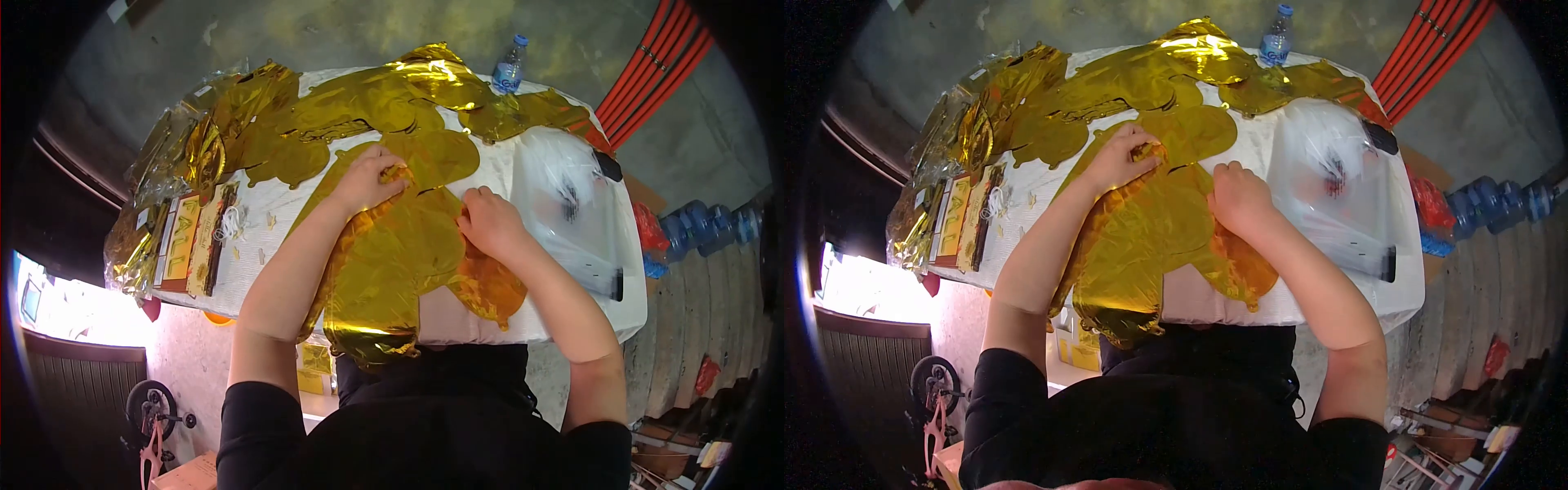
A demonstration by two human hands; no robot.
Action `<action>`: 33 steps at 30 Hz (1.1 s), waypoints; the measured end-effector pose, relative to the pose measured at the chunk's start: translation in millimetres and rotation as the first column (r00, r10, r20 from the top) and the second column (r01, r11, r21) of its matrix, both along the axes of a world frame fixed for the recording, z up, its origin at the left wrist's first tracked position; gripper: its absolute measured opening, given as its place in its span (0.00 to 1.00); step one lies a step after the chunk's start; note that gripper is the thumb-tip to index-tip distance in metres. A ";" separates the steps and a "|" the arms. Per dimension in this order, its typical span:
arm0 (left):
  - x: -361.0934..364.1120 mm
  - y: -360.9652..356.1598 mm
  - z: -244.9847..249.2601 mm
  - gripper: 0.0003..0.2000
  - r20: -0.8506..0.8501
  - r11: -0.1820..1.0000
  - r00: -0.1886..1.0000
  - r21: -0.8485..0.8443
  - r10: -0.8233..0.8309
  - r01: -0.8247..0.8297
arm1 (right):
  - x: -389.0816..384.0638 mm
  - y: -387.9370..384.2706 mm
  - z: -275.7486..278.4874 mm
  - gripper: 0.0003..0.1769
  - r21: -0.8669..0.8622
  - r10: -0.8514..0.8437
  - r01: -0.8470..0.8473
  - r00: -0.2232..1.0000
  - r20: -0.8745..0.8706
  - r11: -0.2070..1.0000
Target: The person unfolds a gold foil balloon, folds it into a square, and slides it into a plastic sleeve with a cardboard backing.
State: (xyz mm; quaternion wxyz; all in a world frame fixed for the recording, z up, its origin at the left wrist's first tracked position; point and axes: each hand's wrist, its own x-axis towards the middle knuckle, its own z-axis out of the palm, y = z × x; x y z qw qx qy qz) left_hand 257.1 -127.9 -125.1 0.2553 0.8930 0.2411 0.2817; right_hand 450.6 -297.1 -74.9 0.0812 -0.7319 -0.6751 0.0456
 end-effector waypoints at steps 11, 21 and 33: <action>0.3 -9.1 0.8 0.16 -0.066 0.991 0.995 0.116 0.073 -0.065 | 9.7 1.2 -8.2 0.08 0.103 -0.013 0.034 0.980 -0.198 0.994; 0.3 -10.1 2.2 0.16 -0.058 0.979 0.996 0.195 0.074 -0.061 | 13.1 10.2 -8.8 0.07 -0.079 -0.045 0.034 0.989 -0.139 0.996; 1.3 -8.9 -0.9 0.15 -0.082 0.983 0.994 0.173 0.070 -0.055 | 28.2 18.3 0.0 0.05 -0.045 0.006 -0.035 0.851 -0.525 0.998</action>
